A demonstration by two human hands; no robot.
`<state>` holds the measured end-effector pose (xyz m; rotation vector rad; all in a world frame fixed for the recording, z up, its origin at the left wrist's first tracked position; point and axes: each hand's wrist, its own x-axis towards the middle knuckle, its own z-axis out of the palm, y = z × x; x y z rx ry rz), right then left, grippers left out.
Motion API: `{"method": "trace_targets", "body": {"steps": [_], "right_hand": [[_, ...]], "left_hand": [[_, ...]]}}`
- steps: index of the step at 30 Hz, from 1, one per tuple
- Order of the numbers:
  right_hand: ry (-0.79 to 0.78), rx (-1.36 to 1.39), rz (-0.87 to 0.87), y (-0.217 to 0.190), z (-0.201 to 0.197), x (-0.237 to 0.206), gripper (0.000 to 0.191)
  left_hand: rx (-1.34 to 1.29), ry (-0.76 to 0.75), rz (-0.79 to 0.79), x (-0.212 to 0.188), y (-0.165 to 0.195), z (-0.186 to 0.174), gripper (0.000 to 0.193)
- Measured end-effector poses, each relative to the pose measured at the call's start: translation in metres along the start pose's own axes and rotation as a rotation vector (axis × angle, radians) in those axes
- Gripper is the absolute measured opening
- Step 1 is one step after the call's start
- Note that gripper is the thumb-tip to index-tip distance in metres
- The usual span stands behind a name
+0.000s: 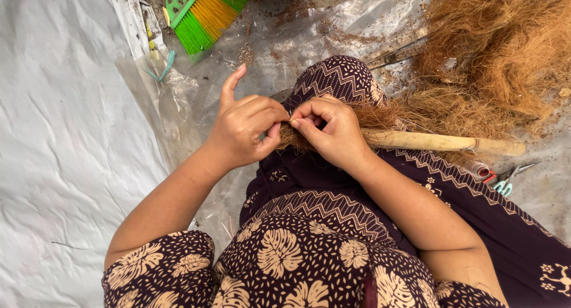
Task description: The person sits on a plastic sheet and wraps a bundle of brown fibrous material around a wooden dowel. They secure the bundle by repeatedly tying white string around it at regular intervals, forming a tightly bound cylindrical shape.
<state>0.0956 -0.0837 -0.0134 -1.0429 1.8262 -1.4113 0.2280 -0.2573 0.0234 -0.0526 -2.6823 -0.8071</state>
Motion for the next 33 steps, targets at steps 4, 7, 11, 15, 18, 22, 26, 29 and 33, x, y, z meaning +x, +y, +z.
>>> {"method": "trace_targets", "body": {"steps": [4, 7, 11, 15, 18, 22, 26, 29, 33], "right_hand": [[-0.011, -0.007, 0.012, 0.001, 0.000, 0.000, 0.007], [-0.008, 0.011, 0.011, 0.001, 0.000, 0.000, 0.006], [-0.004, 0.018, 0.010, 0.002, 0.000, -0.001, 0.006], [0.001, 0.021, 0.002, 0.004, 0.000, -0.001, 0.006], [0.003, 0.030, 0.007, 0.004, 0.000, -0.001, 0.006], [-0.005, 0.030, -0.002, 0.004, 0.000, -0.002, 0.005], [-0.006, 0.035, 0.001, 0.003, 0.000, -0.002, 0.004], [-0.004, 0.036, 0.017, 0.004, 0.000, -0.003, 0.004], [-0.001, 0.046, 0.013, 0.005, 0.001, -0.004, 0.004]], "left_hand": [[0.020, 0.034, -0.011, -0.001, 0.004, 0.000, 0.016], [0.077, 0.035, -0.005, -0.002, 0.008, 0.000, 0.019], [0.103, 0.062, -0.025, -0.002, 0.012, 0.002, 0.019], [0.109, 0.081, -0.067, -0.003, 0.015, 0.005, 0.019], [0.105, 0.100, -0.086, -0.002, 0.017, 0.010, 0.019], [0.080, 0.100, -0.112, -0.003, 0.016, 0.012, 0.022], [0.074, 0.098, -0.136, -0.004, 0.015, 0.014, 0.022], [0.045, 0.114, -0.117, -0.006, 0.015, 0.014, 0.021], [0.050, 0.114, -0.114, -0.007, 0.015, 0.014, 0.021]]}}
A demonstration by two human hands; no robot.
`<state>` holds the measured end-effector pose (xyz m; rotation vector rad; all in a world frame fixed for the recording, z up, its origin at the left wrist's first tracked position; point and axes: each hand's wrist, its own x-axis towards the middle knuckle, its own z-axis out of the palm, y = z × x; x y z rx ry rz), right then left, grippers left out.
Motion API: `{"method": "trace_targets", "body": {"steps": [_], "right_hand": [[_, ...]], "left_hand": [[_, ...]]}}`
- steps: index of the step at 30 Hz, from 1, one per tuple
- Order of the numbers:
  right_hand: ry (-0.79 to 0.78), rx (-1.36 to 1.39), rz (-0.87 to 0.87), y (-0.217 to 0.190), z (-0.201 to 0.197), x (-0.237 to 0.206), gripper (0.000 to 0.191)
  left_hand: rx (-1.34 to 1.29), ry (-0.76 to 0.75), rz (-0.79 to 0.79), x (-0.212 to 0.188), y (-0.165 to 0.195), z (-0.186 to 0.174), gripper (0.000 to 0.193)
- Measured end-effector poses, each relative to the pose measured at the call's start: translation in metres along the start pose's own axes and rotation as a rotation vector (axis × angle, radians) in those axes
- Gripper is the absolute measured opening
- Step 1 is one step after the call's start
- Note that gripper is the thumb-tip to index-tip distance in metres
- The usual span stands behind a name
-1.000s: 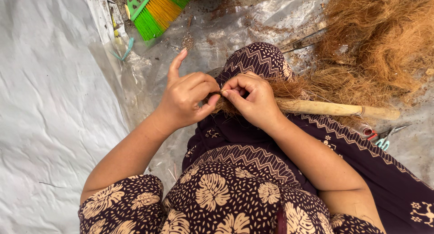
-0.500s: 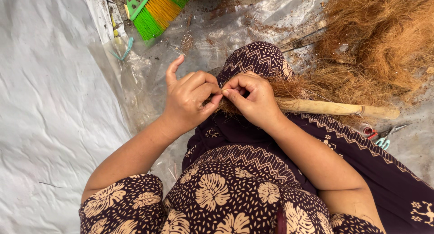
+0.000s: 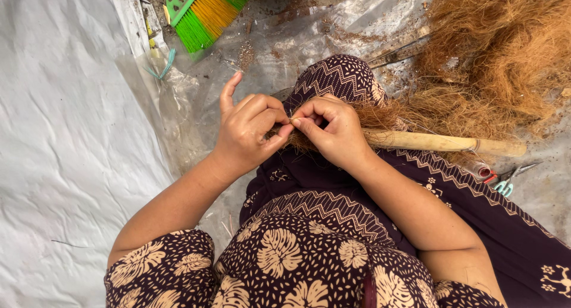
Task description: The person sits on a plastic sheet and wraps a bundle of brown fibrous material around a wooden dowel. They secure the bundle by repeatedly tying white string around it at regular intervals, forming a tightly bound cylindrical shape.
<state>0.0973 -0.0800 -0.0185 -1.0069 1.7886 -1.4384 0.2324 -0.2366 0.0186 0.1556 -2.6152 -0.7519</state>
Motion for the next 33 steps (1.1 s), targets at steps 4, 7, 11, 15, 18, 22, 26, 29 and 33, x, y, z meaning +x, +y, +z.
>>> {"method": "trace_targets", "body": {"steps": [4, 7, 11, 15, 18, 22, 26, 29, 33], "right_hand": [[0.001, 0.008, 0.006, 0.001, 0.000, 0.000, 0.005], [-0.003, 0.000, 0.007, 0.001, 0.000, -0.001, 0.006], [-0.009, -0.018, -0.035, 0.001, -0.001, -0.001, 0.004], [0.043, -0.016, -0.040, 0.002, -0.006, 0.000, 0.004], [0.107, -0.061, 0.051, 0.003, -0.007, 0.002, 0.007], [0.136, -0.217, 0.028, 0.003, -0.002, 0.001, 0.011], [0.180, -0.304, -0.103, 0.004, 0.004, 0.000, 0.014], [0.205, -0.336, -0.145, 0.005, 0.007, 0.002, 0.014], [0.224, -0.343, -0.184, 0.004, 0.006, 0.000, 0.012]], "left_hand": [[0.033, 0.018, -0.005, 0.000, 0.004, 0.002, 0.020], [0.026, 0.016, -0.032, 0.000, 0.006, 0.003, 0.021], [-0.017, 0.005, -0.046, 0.000, 0.006, 0.002, 0.021], [-0.003, 0.011, 0.010, -0.002, 0.007, 0.003, 0.019], [0.022, 0.014, 0.113, -0.005, 0.007, 0.004, 0.016], [0.087, 0.007, 0.198, -0.012, 0.004, 0.006, 0.013], [0.111, -0.028, 0.233, -0.016, -0.001, 0.007, 0.012], [0.126, -0.053, 0.257, -0.016, -0.005, 0.008, 0.012], [0.071, -0.012, 0.088, -0.022, -0.003, 0.012, 0.021]]}}
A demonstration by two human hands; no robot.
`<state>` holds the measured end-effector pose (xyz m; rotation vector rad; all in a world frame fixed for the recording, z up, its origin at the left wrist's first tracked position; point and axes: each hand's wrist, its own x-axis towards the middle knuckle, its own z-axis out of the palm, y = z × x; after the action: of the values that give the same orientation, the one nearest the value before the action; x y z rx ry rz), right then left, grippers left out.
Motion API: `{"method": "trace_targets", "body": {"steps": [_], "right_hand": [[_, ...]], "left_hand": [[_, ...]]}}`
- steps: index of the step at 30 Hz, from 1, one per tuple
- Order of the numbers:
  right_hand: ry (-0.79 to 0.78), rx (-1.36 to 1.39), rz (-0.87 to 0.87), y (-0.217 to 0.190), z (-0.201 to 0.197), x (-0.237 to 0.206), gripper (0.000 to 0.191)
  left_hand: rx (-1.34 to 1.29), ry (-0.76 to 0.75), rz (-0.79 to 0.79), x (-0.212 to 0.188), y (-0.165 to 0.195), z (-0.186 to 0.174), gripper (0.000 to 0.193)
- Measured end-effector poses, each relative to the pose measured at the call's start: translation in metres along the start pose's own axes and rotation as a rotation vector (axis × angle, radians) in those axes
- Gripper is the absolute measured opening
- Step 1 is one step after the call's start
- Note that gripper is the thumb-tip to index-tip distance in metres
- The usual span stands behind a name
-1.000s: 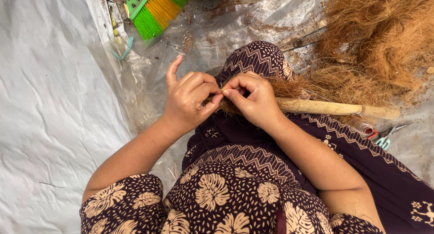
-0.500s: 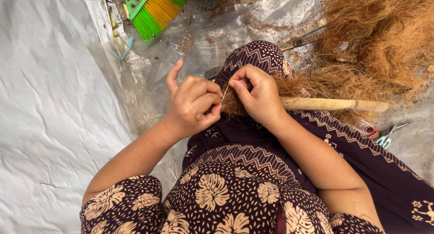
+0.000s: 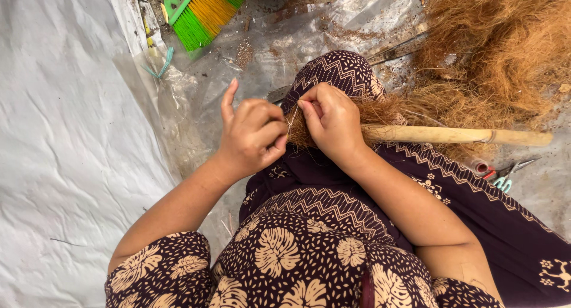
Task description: The person sits on a plastic sheet and wraps a bundle of brown fibrous material around a wooden dowel. They secure the bundle by repeatedly tying white string around it at regular intervals, forming a tightly bound cylindrical shape.
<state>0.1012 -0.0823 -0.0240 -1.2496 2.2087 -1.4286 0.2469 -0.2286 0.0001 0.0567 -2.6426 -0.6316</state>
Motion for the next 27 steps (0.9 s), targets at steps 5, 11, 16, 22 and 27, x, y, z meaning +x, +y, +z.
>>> {"method": "trace_targets", "body": {"steps": [5, 11, 16, 22, 27], "right_hand": [[-0.018, 0.125, 0.114, -0.005, -0.007, -0.005, 0.008], [0.003, 0.165, 0.023, -0.013, -0.021, -0.010, 0.009], [0.025, -0.078, -0.175, -0.006, -0.082, -0.016, 0.010], [0.079, -0.137, 0.049, 0.013, -0.187, -0.043, 0.007], [0.233, 0.062, 0.122, 0.023, -0.273, -0.089, 0.007]], "left_hand": [[-0.316, 0.048, -0.456, -0.024, 0.010, 0.006, 0.063], [-0.694, 0.142, -0.556, -0.032, 0.034, 0.030, 0.026], [-0.594, 0.163, -0.302, 0.006, 0.055, 0.028, 0.021], [-0.548, 0.128, 0.140, 0.093, 0.075, 0.013, 0.022], [-0.547, 0.131, 0.387, 0.163, 0.103, 0.010, 0.022]]}}
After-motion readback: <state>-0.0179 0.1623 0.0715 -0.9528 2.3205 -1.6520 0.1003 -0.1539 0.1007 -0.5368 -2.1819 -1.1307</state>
